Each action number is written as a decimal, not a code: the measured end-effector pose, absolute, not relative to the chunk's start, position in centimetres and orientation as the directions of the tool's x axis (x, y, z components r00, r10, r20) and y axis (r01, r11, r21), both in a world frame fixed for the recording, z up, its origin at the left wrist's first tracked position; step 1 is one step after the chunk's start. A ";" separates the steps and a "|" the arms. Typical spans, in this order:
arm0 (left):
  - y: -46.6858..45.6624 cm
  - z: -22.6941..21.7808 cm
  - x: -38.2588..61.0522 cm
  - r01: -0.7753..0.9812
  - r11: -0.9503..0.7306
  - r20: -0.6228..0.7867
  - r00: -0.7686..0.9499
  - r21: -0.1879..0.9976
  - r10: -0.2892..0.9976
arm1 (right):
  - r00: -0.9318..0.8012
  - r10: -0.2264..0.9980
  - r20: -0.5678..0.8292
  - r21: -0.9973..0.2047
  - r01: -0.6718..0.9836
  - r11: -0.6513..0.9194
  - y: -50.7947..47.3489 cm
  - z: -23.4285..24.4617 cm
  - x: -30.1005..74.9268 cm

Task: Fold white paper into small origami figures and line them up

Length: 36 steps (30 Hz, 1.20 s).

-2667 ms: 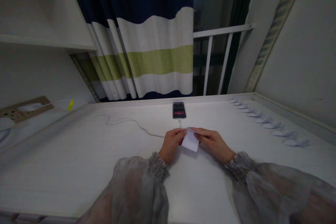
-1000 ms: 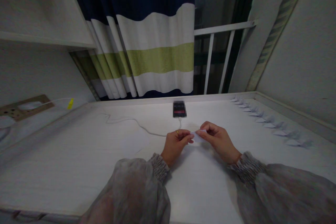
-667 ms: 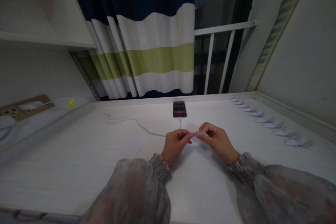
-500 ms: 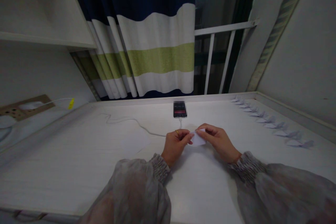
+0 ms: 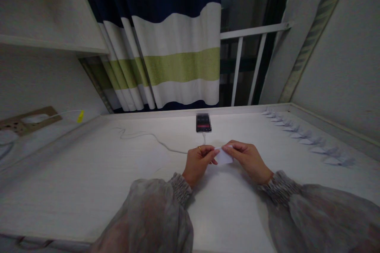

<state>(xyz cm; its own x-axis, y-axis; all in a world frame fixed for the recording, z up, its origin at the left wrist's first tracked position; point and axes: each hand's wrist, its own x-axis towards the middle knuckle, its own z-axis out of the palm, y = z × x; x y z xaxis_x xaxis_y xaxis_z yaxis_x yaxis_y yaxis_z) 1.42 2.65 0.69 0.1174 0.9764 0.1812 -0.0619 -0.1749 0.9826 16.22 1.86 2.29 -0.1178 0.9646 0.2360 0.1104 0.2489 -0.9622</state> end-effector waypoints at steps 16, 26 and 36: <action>2.6 0.8 1.5 -0.115 -0.199 0.211 0.109 0.973 0.971 | -0.131 0.951 0.281 -0.953 0.077 0.292 1.7 2.1 16.2; 2.6 0.8 1.3 -0.196 -0.181 0.210 0.140 0.964 0.968 | -0.166 0.925 0.341 -0.929 0.092 0.359 1.7 2.2 16.3; 2.9 0.7 1.3 -0.168 -0.144 0.175 0.187 0.975 0.967 | -0.195 0.916 0.351 -0.913 0.148 0.381 1.8 2.2 16.5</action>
<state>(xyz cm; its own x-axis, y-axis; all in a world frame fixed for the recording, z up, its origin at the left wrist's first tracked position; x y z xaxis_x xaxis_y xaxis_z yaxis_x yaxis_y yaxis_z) 1.27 2.86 0.69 0.1868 0.9666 0.1753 -0.1682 -0.1443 0.9751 16.45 1.78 2.19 -0.1952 0.9158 0.3510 0.1477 0.3813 -0.9126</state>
